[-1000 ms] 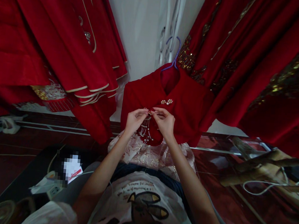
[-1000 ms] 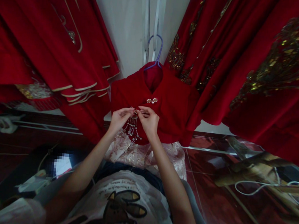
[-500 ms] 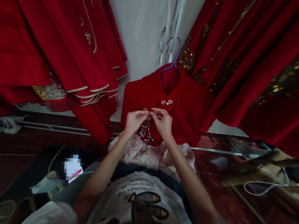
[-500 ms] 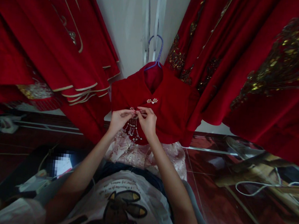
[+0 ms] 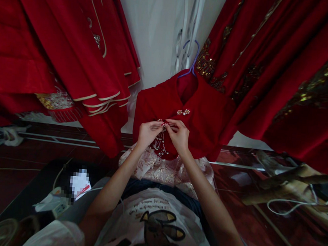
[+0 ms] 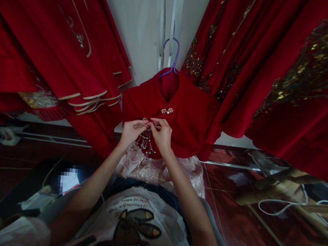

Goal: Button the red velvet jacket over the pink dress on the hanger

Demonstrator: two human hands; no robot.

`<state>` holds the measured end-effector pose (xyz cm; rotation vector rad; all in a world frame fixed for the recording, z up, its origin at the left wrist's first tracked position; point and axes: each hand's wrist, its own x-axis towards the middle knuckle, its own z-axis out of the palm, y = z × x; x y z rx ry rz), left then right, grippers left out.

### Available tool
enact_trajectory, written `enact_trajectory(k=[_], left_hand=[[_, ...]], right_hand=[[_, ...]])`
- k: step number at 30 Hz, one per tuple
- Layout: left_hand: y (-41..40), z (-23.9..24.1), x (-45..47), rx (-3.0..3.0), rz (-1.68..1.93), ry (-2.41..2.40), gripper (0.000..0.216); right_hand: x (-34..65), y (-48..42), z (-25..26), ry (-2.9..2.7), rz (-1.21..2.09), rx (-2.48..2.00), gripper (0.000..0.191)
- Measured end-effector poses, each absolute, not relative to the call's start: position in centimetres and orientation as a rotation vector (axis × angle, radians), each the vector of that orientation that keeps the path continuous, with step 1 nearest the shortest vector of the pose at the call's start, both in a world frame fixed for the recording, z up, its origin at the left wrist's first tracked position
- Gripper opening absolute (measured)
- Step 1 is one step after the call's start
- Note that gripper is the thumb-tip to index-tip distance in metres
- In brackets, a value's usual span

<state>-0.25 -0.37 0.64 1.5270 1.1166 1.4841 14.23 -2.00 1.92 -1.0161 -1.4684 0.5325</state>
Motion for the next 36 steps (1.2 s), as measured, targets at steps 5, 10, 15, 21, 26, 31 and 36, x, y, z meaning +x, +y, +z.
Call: enact_trajectory(k=[5,10,15,21,26,31,36], left_hand=[[-0.2,1.2,-1.0,1.655,1.430,1.093,0.020],[-0.7,-0.1,-0.3,1.545,1.582,1.033,0.019],[-3.2,-4.0,1.9,1.437,1.523,1.088,0.011],[-5.4,-7.0,3.7,1.572,1.275,1.212,0.040],[-5.3,-7.0,3.8,1.699,1.220,1.213,0.038],[-5.6,-6.3,3.7,1.762,1.189,1.212,0.040],[-6.2,-6.1,5.2,1.699,1.151,1.150,0.050]], right_hand=[[14.1,-2.0,1.8,-1.473,0.527,-1.022,0.023],[16.0,-1.9,2.2,-1.572,0.624,-1.007,0.024],[20.2,-2.1,1.6,-1.695,0.635,-1.175,0.020],[21.5,-2.5,-0.6,-2.059,0.656,-1.350,0.024],[21.0,-2.3,-1.5,-2.135,0.543,-1.416,0.005],[23.0,-1.5,-1.1,-2.027,0.768,-1.304,0.009],[25.3,-1.6,1.1,-2.016,0.611,-1.383,0.005]])
